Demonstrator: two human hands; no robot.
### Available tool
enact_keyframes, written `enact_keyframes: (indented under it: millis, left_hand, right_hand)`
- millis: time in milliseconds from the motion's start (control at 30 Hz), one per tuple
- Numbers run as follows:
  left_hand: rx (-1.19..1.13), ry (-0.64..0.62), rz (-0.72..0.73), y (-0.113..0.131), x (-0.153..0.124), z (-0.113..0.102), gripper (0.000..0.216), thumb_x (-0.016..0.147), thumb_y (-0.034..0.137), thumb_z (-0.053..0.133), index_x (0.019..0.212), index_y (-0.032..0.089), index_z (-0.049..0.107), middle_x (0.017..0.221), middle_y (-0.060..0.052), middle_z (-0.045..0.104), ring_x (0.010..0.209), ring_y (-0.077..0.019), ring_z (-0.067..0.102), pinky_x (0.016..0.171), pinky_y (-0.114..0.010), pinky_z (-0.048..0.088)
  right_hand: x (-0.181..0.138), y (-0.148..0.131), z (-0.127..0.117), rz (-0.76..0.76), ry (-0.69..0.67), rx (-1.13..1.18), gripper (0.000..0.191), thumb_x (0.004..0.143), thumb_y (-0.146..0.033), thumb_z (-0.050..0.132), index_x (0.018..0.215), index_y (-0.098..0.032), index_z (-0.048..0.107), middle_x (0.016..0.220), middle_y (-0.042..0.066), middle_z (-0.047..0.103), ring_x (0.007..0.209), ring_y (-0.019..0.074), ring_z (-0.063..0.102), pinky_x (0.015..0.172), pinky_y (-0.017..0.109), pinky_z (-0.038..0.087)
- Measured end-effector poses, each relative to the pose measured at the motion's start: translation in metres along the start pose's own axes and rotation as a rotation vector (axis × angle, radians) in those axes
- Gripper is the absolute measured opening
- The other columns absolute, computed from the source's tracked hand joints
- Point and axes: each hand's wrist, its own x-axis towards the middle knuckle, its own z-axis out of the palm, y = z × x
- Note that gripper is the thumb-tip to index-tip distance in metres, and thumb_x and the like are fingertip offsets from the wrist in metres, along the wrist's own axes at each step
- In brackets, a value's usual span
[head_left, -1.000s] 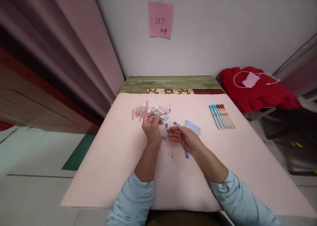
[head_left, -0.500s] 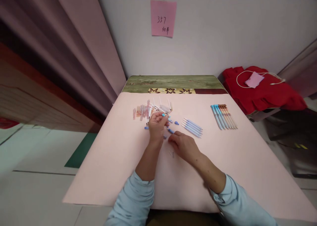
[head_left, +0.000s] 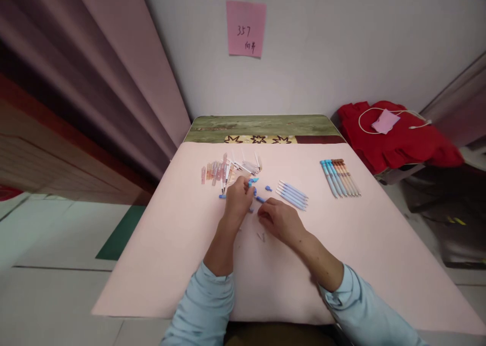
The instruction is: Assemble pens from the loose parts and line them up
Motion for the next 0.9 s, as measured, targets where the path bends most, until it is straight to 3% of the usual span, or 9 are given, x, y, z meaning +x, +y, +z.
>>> enact_keyframes:
  millis: [67,233,433,567,733,833,900]
  left_hand:
    - [0.009,0.004,0.001,-0.0052,0.0018,0.0023,0.007,0.076,0.018,0.062,0.076,0.021,0.055,0.062,0.004,0.06,0.059,-0.0139,0.06,0.061,-0.024,0.046]
    - [-0.079,0.185,0.064,-0.0029,0.0027,0.0032,0.007,0.079,0.023,0.059,0.083,0.022,0.054,0.067,0.004,0.062,0.06,-0.0124,0.062,0.062,-0.023,0.046]
    - [0.055,0.059,0.096,-0.0024,0.0013,0.0057,0.01,0.075,0.018,0.062,0.072,0.021,0.052,0.057,0.005,0.054,0.054,-0.0131,0.053,0.058,-0.024,0.041]
    - [-0.037,0.287,0.158,0.0035,-0.0001,0.0051,0.004,0.082,0.023,0.058,0.085,0.021,0.056,0.071,0.002,0.06,0.063,-0.0131,0.057,0.065,-0.025,0.044]
    - [0.073,0.101,0.124,0.0007,0.0005,0.0063,0.013,0.078,0.019,0.061,0.07,0.021,0.05,0.058,0.004,0.051,0.055,-0.0132,0.048,0.057,-0.025,0.037]
    - [0.055,0.21,0.14,-0.002,0.0018,0.0079,0.01,0.082,0.023,0.057,0.075,0.021,0.051,0.063,0.003,0.053,0.058,-0.0139,0.049,0.061,-0.026,0.038]
    - [0.068,0.217,0.148,-0.0035,0.0027,0.0086,0.008,0.082,0.021,0.057,0.076,0.022,0.051,0.065,0.003,0.053,0.06,-0.0144,0.05,0.062,-0.026,0.038]
  right_hand:
    - [0.0001,0.0,-0.0007,0.006,-0.005,0.002,0.014,0.085,-0.02,0.058,0.09,-0.023,0.07,0.1,0.002,0.066,0.088,0.0155,0.061,0.067,0.023,0.038]
    - [-0.0001,0.0003,-0.0013,-0.005,0.005,0.008,0.014,0.085,-0.02,0.058,0.091,-0.024,0.07,0.1,0.001,0.067,0.088,0.0148,0.061,0.066,0.023,0.038]
    - [0.0002,0.0008,-0.0005,-0.004,0.011,0.008,0.013,0.085,-0.021,0.059,0.09,-0.024,0.071,0.099,0.001,0.067,0.087,0.015,0.062,0.065,0.023,0.037]
    - [0.0008,0.0011,-0.0009,-0.004,0.017,0.011,0.013,0.085,-0.02,0.06,0.09,-0.024,0.071,0.099,0.002,0.067,0.087,0.0151,0.062,0.066,0.023,0.038]
    - [0.0011,0.0012,-0.0006,-0.004,0.011,0.023,0.013,0.085,-0.02,0.06,0.09,-0.024,0.071,0.099,0.002,0.067,0.087,0.0153,0.062,0.068,0.024,0.039]
    - [0.0012,0.0017,0.0004,-0.003,0.015,0.027,0.013,0.085,-0.02,0.06,0.089,-0.024,0.071,0.098,0.002,0.067,0.087,0.0154,0.062,0.068,0.024,0.039]
    - [0.0014,0.0024,0.0013,-0.009,0.021,0.03,0.013,0.085,-0.02,0.06,0.089,-0.024,0.071,0.098,0.002,0.067,0.087,0.0152,0.062,0.069,0.024,0.039]
